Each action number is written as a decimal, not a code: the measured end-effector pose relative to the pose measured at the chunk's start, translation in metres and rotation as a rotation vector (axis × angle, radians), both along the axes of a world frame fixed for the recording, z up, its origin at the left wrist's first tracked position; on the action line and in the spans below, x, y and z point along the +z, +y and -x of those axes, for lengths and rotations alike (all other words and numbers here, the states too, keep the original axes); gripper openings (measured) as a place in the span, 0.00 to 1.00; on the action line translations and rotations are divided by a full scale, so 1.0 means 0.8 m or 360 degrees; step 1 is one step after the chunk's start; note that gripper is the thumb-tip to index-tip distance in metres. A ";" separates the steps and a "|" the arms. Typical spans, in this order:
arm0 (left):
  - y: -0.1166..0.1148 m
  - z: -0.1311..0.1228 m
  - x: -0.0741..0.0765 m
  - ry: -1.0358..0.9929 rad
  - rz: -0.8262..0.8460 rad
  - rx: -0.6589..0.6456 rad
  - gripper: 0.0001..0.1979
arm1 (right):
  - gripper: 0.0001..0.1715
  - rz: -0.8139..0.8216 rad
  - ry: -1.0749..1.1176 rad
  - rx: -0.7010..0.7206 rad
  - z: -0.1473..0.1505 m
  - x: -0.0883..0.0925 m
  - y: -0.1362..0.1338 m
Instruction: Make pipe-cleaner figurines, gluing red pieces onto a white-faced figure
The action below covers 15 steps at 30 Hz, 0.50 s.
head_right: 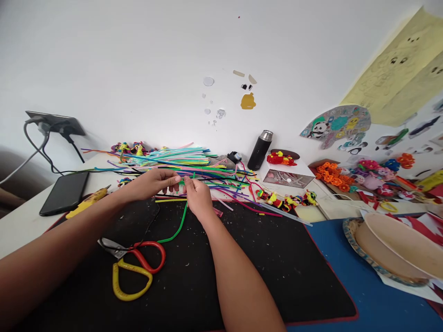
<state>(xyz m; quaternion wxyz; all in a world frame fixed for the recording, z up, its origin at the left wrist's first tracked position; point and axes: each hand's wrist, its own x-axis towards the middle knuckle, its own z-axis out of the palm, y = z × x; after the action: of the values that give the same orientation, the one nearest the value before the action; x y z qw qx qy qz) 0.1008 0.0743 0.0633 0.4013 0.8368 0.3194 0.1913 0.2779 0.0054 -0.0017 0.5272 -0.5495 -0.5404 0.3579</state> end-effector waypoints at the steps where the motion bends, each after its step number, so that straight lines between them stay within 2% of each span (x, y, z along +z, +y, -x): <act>1: -0.001 0.000 0.003 0.0005 -0.0068 0.0007 0.29 | 0.36 0.0006 0.0004 -0.0004 0.000 -0.001 0.000; 6: -0.009 -0.002 0.007 0.0148 -0.0307 0.0032 0.21 | 0.35 0.0021 -0.0059 0.0035 0.001 -0.001 -0.001; 11: -0.009 -0.002 -0.001 0.0303 -0.0391 0.0073 0.16 | 0.35 0.0018 -0.0105 0.0124 0.004 0.002 -0.005; 15: -0.002 0.008 0.006 0.0434 -0.0429 0.0060 0.15 | 0.34 0.0061 -0.0068 0.0201 0.004 0.008 -0.009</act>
<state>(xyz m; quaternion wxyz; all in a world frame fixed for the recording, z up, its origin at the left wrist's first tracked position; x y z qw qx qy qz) 0.0944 0.0730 0.0680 0.2351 0.8950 0.3580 0.1248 0.2748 -0.0016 0.0049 0.4813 -0.5316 -0.5783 0.3890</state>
